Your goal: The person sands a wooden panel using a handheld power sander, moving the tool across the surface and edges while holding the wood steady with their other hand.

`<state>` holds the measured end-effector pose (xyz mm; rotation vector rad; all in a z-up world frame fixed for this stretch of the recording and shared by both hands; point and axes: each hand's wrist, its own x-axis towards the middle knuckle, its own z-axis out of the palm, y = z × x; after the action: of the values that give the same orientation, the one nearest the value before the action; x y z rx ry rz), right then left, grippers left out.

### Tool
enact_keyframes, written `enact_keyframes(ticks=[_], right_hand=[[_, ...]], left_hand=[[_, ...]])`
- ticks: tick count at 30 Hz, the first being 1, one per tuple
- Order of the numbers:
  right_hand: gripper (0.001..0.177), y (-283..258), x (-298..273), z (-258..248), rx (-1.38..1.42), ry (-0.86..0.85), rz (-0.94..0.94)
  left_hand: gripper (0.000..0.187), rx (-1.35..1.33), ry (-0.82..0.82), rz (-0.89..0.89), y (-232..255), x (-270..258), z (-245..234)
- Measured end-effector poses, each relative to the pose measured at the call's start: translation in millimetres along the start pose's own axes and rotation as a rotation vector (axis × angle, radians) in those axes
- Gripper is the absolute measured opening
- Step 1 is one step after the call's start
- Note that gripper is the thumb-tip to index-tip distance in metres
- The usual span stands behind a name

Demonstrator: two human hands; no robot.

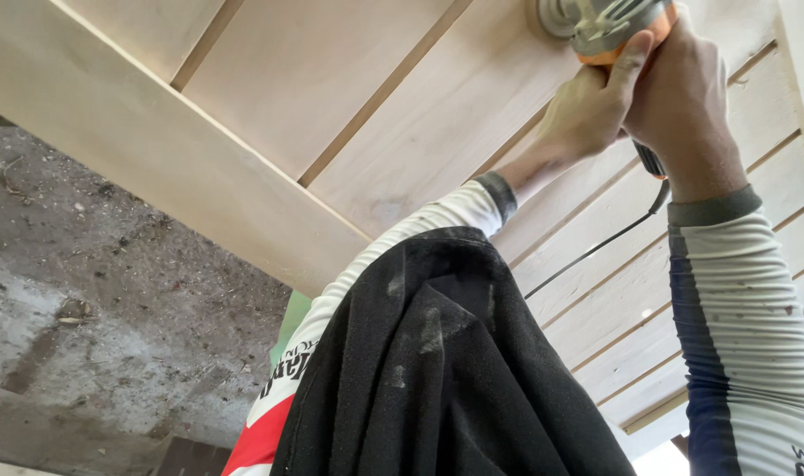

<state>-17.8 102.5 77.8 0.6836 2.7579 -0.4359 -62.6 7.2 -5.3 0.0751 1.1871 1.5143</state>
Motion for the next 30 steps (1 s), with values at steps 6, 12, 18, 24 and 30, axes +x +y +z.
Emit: enact_keyframes(ticks=[6,12,18,24,30], right_hand=[[0.032,39,24,-6,-0.074,0.069,0.116],[0.054,60,17,-10,0.248,0.070,0.340],[0.049,-10,-28,14,-0.013,0.039,0.126],[0.052,-120,-88,33,0.226,-0.128,0.052],[0.050,-178,-105,43,0.156,-0.274,-0.103]], left_hand=[[0.110,0.111,-0.073,0.008,-1,60,29],[0.096,0.290,-0.151,-0.192,17,71,58],[0.106,0.125,0.025,0.034,2,-27,4],[0.097,0.049,0.066,-0.081,-39,-154,-62],[0.102,-0.060,0.170,-0.038,-81,-225,-86]])
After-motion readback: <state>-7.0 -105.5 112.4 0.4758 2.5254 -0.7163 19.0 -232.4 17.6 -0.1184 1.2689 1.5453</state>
